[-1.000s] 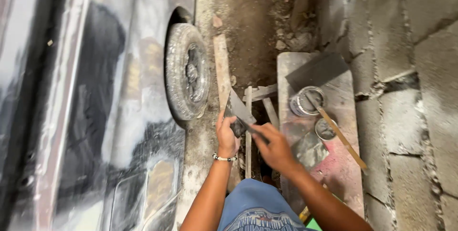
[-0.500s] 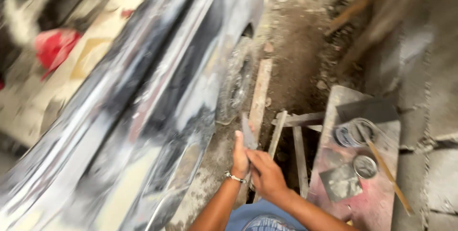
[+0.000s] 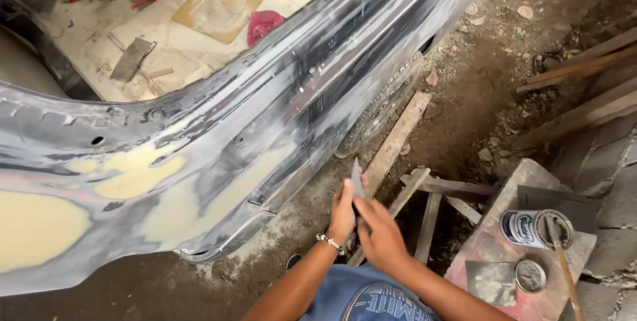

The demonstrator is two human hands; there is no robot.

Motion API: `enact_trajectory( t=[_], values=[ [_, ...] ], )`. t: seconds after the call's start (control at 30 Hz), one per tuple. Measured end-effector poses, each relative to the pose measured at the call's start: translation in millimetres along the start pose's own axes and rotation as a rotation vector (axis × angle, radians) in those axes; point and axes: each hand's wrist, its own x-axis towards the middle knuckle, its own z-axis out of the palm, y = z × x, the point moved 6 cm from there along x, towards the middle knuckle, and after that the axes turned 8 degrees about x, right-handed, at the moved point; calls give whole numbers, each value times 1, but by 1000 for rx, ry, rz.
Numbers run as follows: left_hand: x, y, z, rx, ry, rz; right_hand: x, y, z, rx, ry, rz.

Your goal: Sanding the body of a vehicle and applying body filler to smooth out surfaces.

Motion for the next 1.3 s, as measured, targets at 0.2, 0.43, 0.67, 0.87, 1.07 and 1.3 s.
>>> enact_trajectory(
  t=[0.2,0.43,0.67,0.87,1.07,1.3],
  values=[
    [-20,28,4,-13,-65,19,17,18,1,144,-10,229],
    [-24,5,-11,270,-35,42,10,13,8,49,-106,265],
    [-20,18,4,349,-84,-33,3,38,7,189,-28,245],
    [-10,-7,-4,225,-78,-3,-8,26,7,74,14,79],
    [5,5,-36,496,31,-92,18,89,-21,259,22,444],
    [-4,42,-55,-568,283,-195,-46,143,-10,808,217,891]
  ],
)
